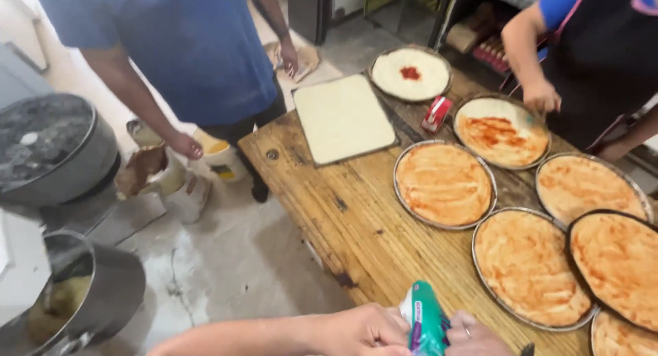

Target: Preparing a baking tray by greasing it with a spatula after weighing out ingredients on a scale.

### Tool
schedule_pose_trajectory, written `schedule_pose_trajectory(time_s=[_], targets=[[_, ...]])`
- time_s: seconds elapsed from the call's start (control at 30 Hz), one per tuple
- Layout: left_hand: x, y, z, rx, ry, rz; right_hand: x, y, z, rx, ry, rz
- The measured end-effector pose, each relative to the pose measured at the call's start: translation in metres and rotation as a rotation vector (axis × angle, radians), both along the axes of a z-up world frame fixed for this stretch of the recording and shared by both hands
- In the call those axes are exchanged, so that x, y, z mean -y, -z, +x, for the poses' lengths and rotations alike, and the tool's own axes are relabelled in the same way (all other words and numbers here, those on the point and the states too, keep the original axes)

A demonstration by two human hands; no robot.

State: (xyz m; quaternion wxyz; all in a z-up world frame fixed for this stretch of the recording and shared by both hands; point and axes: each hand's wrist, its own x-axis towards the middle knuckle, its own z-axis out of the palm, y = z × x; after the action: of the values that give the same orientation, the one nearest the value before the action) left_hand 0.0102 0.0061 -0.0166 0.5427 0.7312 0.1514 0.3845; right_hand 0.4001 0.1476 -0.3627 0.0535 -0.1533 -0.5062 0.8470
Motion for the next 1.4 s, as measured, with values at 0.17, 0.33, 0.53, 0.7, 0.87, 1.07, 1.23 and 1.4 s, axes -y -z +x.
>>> schedule_pose_trajectory(time_s=[0.17,0.33,0.53,0.7,0.87,1.07,1.23,1.4], targets=[[-0.031,0.077,0.011,-0.017,-0.262,0.084,0.041,-0.219,-0.126,-0.102,0.341,1.430],[-0.052,0.158,0.016,-0.135,-0.510,0.054,0.039,-0.106,-0.121,0.063,0.575,1.309],[-0.035,0.157,0.013,-0.415,-0.643,-0.171,0.035,-0.049,-0.103,0.155,0.746,1.358],[-0.028,0.162,0.026,-0.590,-0.794,0.668,0.033,-0.062,-0.106,0.102,0.746,1.353],[-0.020,0.149,0.037,-0.612,-0.702,0.659,0.024,-0.098,-0.104,0.092,0.611,1.352],[-0.012,0.141,0.050,-0.714,-0.736,0.764,0.009,-0.210,-0.134,0.483,0.289,1.195],[-0.006,0.147,0.063,-0.821,-0.748,0.790,0.007,-0.258,-0.164,0.833,-0.154,1.264],[-0.001,0.144,0.076,-0.799,-0.838,0.817,0.002,-0.233,-0.175,0.898,-0.276,1.511]])
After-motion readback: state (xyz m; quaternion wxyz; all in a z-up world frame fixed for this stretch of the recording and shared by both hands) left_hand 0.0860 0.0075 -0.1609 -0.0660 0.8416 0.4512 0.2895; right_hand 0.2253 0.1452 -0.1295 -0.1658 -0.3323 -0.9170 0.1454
